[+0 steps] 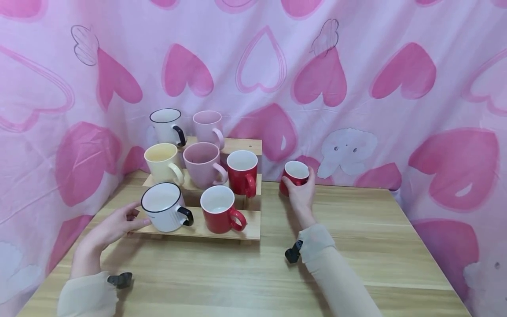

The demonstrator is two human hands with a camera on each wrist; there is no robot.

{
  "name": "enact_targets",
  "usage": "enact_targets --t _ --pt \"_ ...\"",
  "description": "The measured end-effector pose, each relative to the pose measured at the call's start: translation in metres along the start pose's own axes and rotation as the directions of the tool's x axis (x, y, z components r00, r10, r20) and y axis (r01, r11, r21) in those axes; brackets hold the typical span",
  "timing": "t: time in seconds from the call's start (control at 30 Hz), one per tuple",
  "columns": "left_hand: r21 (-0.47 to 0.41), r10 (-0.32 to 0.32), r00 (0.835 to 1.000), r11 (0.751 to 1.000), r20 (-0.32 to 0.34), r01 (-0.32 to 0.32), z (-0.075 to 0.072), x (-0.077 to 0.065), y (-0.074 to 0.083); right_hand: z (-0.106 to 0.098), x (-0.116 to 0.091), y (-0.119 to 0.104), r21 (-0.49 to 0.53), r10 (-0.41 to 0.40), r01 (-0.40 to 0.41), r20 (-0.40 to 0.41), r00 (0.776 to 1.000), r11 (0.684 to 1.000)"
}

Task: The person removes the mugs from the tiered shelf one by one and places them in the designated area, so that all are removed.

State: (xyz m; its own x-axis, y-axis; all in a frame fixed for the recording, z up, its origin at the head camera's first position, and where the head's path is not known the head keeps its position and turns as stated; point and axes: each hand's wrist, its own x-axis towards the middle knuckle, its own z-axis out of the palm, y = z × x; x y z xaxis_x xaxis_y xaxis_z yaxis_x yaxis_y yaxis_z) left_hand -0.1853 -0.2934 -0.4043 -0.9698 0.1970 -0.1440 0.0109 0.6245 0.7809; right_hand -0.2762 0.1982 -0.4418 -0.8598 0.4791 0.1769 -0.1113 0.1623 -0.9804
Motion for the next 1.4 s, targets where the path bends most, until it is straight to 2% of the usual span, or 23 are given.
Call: enact_targets --t 0.17,0.3,0.4,0.5,0.7,0.97,1.23,1.4 --pt "-0.003 -0.006 1.0 1.0 0.006 0.006 0.0 0.0 0.0 0.016 -0.003 0.006 0.012 -0.008 0.008 -0.001 1.0 1.0" --pt "-0.006 0.006 1.0 1.0 0.005 -0.006 -0.001 -0.001 -0.001 0.026 -0.004 0.009 0.048 0.041 -0.043 0.043 0.998 0.998" --pt "-0.015 0.024 1.0 1.0 0.004 -0.024 -0.001 -0.002 -0.002 0.032 -0.004 0.012 0.043 0.077 -0.08 0.07 0.995 0.996" --pt "-0.018 0.034 0.999 0.999 0.0 -0.034 -0.001 -0.002 -0.003 0.035 -0.005 0.016 0.012 0.069 -0.069 0.06 0.996 0.998" --pt "-0.007 0.038 0.999 0.999 -0.004 -0.039 0.001 -0.001 -0.004 0.036 -0.005 0.025 -0.012 0.069 -0.068 0.037 0.997 0.998" --pt "0.007 0.023 1.0 1.0 -0.006 -0.023 0.001 -0.001 -0.004 0.038 -0.004 0.032 -0.094 0.021 -0.017 0.043 0.999 0.995" --pt "0.0 0.024 1.0 1.0 -0.001 -0.024 0.002 0.001 -0.002 0.037 -0.003 0.029 -0.117 0.041 -0.033 0.063 0.997 0.993" --pt "0.044 0.047 0.999 0.998 -0.013 -0.047 0.0 -0.001 -0.001 0.034 -0.001 0.019 -0.174 0.038 -0.018 0.115 0.993 0.985"
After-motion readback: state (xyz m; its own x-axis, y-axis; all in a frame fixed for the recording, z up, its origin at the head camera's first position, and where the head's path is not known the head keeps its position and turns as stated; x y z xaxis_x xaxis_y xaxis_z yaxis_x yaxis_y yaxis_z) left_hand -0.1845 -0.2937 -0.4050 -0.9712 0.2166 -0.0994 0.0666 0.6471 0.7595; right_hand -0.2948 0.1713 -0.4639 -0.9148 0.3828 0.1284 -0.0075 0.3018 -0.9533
